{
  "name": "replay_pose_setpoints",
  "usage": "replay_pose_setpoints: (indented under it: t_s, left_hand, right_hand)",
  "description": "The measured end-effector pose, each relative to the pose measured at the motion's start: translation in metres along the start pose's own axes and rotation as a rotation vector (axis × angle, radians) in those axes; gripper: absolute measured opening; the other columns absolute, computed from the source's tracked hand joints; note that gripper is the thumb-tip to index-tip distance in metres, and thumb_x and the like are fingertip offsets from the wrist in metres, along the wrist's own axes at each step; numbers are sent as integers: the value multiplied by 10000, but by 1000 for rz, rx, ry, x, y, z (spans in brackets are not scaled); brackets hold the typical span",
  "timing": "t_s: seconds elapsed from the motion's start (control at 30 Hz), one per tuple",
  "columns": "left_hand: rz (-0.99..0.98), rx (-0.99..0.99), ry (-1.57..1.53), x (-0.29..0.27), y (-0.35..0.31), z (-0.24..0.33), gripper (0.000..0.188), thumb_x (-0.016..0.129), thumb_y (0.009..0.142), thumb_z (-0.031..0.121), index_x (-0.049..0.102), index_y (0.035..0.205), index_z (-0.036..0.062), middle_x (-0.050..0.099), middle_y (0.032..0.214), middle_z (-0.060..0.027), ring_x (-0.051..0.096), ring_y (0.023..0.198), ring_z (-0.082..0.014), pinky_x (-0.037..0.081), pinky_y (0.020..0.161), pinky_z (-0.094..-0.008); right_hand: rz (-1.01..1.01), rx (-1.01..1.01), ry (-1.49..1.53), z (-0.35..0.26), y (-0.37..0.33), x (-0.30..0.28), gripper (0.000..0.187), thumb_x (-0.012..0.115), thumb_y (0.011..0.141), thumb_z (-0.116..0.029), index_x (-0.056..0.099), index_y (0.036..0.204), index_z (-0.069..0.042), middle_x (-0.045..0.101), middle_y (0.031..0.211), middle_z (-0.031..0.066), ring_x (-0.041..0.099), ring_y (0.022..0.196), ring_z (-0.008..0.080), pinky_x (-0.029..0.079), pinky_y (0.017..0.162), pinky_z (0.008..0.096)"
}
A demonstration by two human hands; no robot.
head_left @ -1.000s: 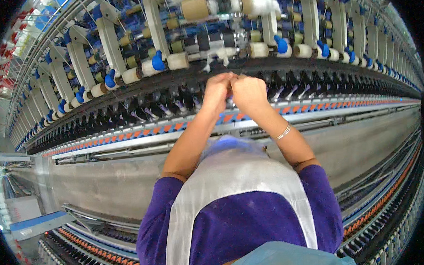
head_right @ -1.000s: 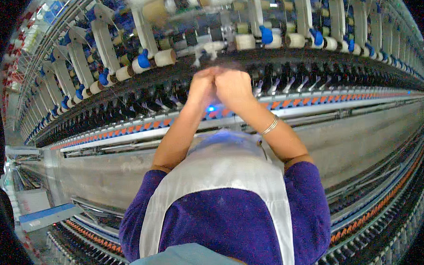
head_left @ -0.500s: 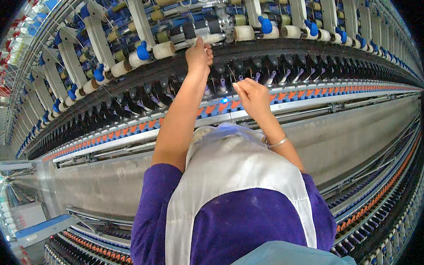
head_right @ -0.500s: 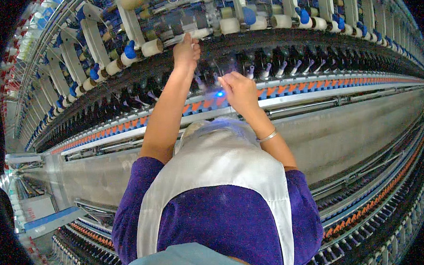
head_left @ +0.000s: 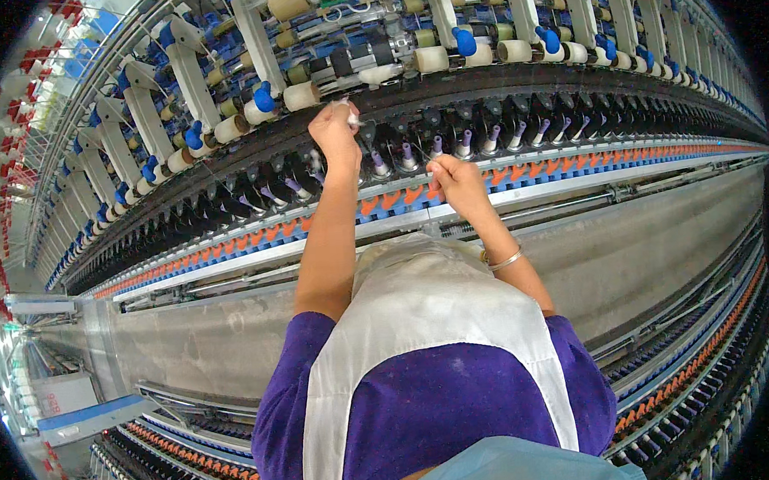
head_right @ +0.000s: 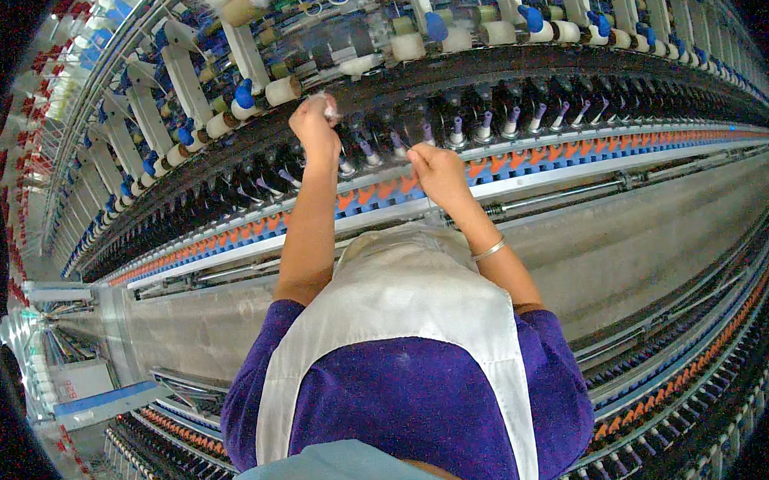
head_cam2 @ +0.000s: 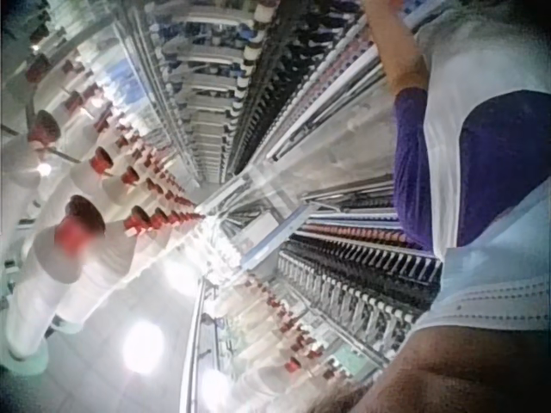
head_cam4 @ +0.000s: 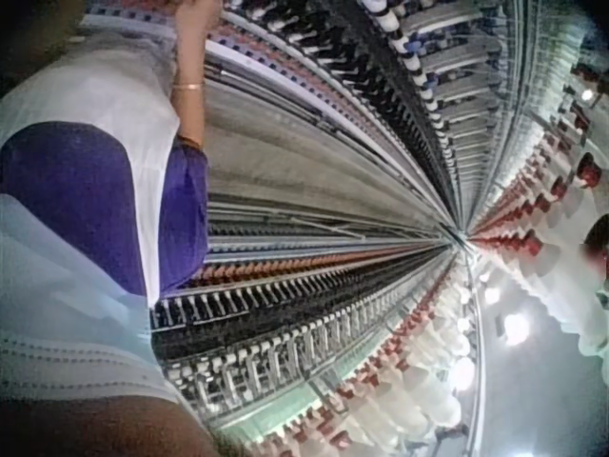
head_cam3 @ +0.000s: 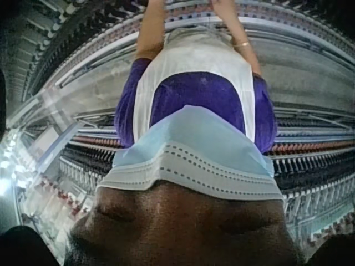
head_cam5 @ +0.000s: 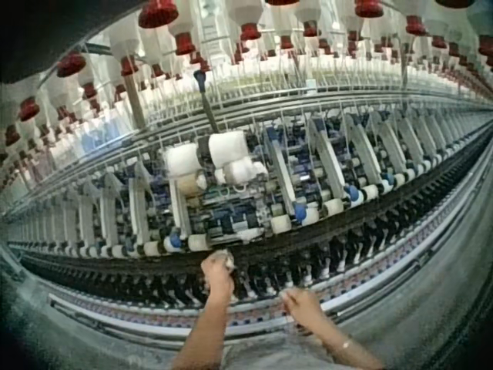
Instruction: The person repairs a spinning machine by threading yarn through guides and splicers, then replaces empty bobbins with full ones and rethreads the yarn. The person also uses a small white tool to clean or adjust parts of the machine.
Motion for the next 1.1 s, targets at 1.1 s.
replay_pose_setpoints:
  t_s: [1.1]
  left_hand:
    - [-221,-840,-441,65,-14,-91,142,540,918,155,615,845,59,599,692,25,542,569,-93,472,534,-226]
  right_hand:
    - [317,529,1331,1,112,66,181,455,894,-32,541,740,12,531,639,72,498,510,139,409,425,243]
Point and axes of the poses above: each hand's wrist, its own y-axis towards the middle knuckle, its own x-axis out of the palm, z = x × y, the point moved 7 cm from there along y, towards the middle knuckle
